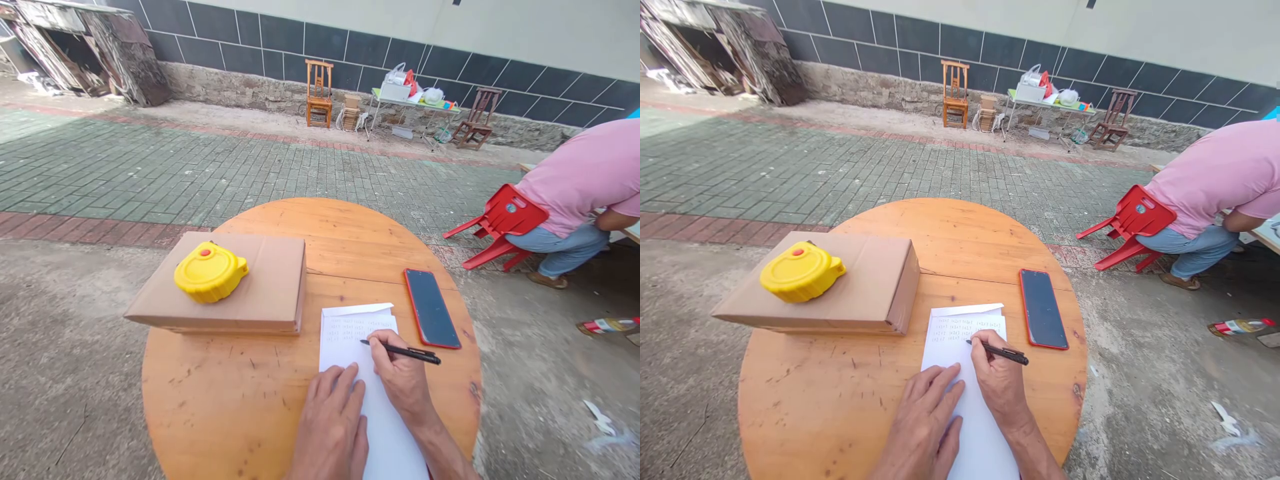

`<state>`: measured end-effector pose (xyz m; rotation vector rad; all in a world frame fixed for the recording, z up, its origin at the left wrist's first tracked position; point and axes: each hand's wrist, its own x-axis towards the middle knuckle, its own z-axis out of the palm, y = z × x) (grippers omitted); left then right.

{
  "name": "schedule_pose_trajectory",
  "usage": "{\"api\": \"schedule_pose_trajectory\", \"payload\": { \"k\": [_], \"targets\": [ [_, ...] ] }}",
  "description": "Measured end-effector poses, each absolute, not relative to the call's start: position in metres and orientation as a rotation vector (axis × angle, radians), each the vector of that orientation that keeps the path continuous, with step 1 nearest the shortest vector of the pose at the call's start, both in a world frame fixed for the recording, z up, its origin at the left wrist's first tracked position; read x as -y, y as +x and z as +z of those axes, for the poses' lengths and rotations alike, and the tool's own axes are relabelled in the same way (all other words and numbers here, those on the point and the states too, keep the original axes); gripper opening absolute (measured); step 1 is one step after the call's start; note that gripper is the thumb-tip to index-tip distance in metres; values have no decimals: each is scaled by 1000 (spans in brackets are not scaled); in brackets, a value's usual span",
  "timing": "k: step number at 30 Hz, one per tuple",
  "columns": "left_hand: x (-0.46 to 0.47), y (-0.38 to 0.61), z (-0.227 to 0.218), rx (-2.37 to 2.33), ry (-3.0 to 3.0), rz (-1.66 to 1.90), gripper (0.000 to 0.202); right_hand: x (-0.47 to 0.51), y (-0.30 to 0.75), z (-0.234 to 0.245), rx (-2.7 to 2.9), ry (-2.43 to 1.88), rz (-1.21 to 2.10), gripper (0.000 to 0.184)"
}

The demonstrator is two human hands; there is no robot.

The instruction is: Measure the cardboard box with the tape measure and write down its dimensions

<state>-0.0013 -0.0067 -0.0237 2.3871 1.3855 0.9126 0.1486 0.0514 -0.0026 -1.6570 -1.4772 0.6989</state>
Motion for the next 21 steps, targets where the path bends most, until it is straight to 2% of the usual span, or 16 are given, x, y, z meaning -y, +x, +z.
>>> {"api": "schedule_pose_trajectory", "payload": {
  "k": [21],
  "targets": [
    [7, 2, -29, -1397, 2341, 988, 38, -50, 151, -7, 1379, -1621, 695, 25]
  ]
}}
